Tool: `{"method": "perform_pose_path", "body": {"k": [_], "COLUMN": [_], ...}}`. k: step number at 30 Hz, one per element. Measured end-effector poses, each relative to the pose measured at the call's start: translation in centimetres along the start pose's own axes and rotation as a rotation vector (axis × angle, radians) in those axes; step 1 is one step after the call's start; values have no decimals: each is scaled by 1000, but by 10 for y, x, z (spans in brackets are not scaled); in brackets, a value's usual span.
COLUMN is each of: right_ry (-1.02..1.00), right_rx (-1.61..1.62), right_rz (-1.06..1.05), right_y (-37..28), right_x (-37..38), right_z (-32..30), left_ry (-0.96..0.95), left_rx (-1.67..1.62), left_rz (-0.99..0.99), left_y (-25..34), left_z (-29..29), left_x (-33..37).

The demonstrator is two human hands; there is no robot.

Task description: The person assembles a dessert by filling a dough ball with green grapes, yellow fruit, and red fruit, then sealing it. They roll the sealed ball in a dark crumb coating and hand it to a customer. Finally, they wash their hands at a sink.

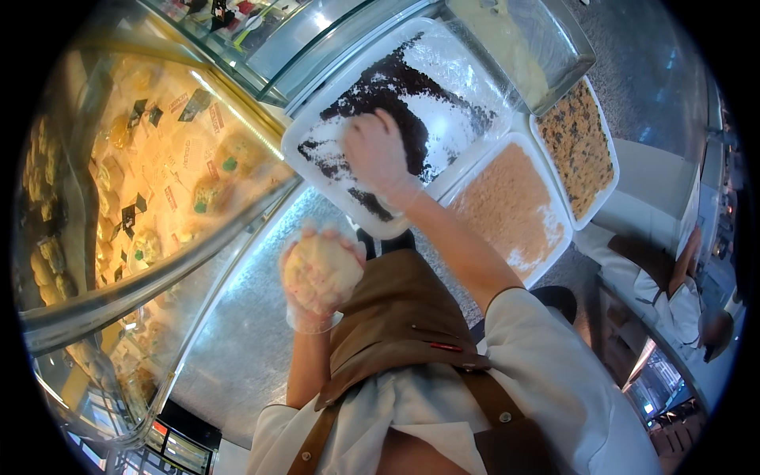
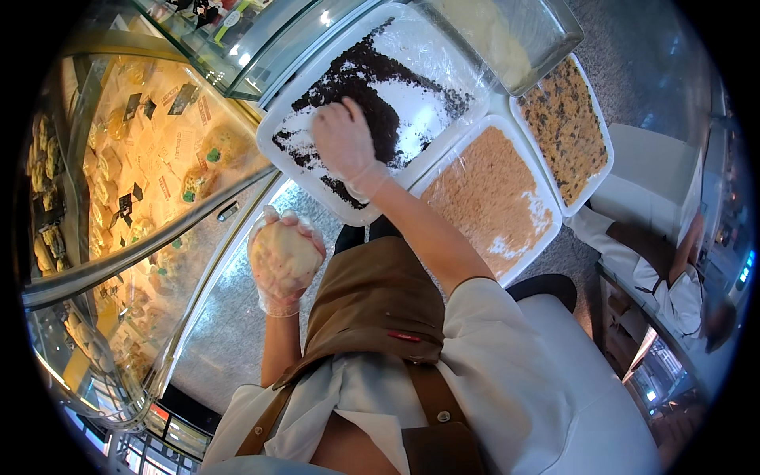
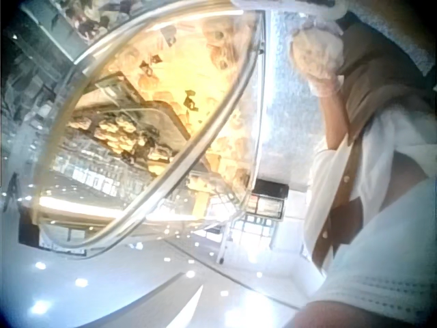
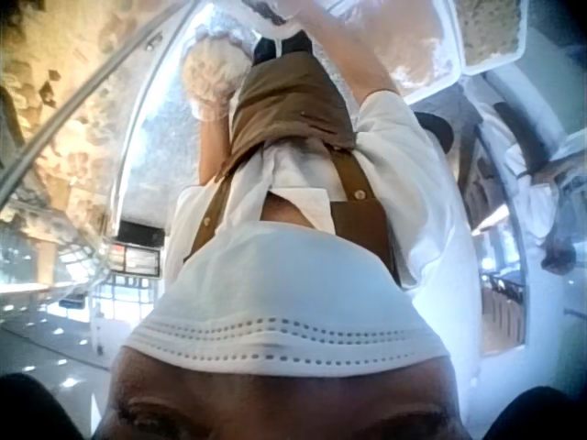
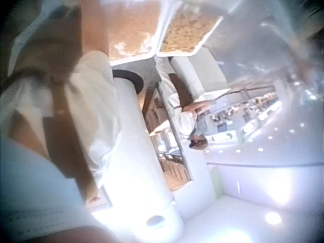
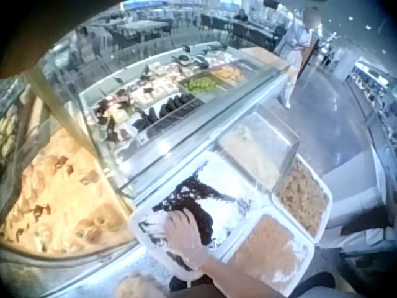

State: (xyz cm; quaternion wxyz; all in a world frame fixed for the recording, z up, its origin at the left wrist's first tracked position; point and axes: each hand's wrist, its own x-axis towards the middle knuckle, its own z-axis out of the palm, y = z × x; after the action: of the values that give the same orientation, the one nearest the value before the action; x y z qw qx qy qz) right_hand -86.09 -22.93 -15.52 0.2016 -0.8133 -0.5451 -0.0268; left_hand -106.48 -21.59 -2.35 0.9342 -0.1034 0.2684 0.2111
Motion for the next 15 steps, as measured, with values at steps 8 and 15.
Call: {"method": "perform_pose_path", "body": {"k": [8, 15], "right_ry": [194, -51], "right_rx": [362, 377], "right_rz": [9, -79], "right_y": [102, 55], "right_x": [35, -15], "right_z": [-27, -44], "left_ry": [163, 126], "left_rx": [-142, -165], "left_rz": [-11, -20], "left_y": [-5, -6], "left_z": [1, 6], "left_x": [23, 63]}}
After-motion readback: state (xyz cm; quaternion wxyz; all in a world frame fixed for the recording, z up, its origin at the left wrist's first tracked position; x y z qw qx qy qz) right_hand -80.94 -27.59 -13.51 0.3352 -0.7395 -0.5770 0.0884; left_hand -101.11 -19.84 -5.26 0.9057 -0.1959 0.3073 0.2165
